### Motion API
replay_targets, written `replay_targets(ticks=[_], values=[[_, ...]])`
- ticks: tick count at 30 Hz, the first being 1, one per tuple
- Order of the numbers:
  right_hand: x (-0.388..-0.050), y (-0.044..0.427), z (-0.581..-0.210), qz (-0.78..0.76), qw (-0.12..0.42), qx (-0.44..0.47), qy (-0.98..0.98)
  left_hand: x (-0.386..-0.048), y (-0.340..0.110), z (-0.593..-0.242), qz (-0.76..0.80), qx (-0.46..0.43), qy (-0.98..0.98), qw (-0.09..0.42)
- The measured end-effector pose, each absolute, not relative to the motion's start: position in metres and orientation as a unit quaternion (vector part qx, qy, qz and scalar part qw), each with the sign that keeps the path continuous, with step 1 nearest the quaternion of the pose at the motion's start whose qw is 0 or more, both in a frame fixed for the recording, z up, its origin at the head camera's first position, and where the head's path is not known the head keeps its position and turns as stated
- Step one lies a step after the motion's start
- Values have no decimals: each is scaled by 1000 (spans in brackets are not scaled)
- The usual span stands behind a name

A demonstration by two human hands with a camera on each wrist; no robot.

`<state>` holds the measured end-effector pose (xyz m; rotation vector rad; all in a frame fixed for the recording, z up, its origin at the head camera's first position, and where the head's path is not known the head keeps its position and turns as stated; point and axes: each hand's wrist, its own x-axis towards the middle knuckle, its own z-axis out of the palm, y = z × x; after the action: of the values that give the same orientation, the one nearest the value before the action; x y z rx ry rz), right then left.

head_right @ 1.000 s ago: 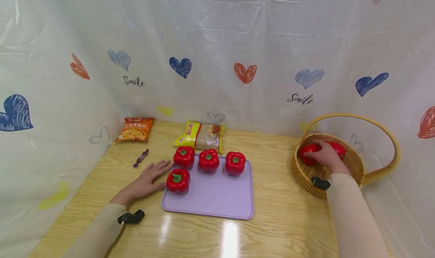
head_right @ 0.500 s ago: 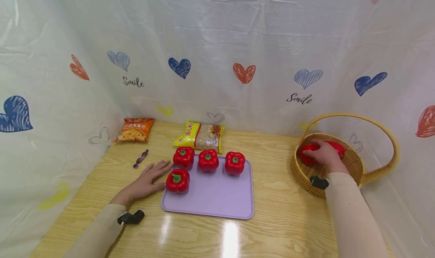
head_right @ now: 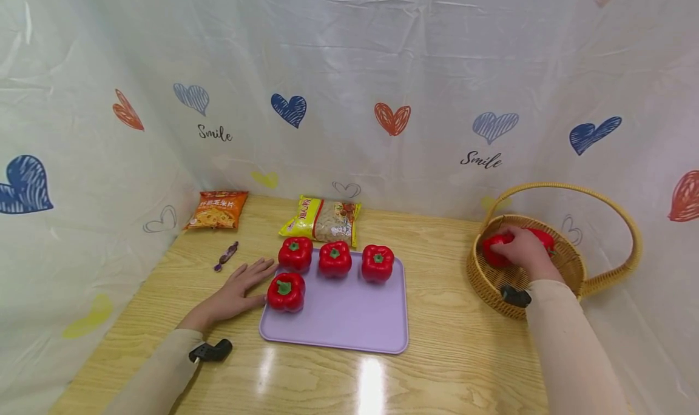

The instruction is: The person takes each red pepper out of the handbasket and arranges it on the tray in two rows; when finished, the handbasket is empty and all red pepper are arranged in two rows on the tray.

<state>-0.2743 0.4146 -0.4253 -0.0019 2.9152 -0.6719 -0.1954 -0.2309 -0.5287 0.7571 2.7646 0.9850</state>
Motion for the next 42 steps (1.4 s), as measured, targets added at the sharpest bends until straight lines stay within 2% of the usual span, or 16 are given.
replay_targets(ticks=[9,26,42], values=[[-265,419,-425,-250,91,11,964,-194,-231,-528,330,249,909,56],[-250,423,-429,-237,51,-7,970,-194,-231,-528,325,249,911,51],[-243,420,-431,-242,45,10,969,-195,-232,-531,331,251,908,44]])
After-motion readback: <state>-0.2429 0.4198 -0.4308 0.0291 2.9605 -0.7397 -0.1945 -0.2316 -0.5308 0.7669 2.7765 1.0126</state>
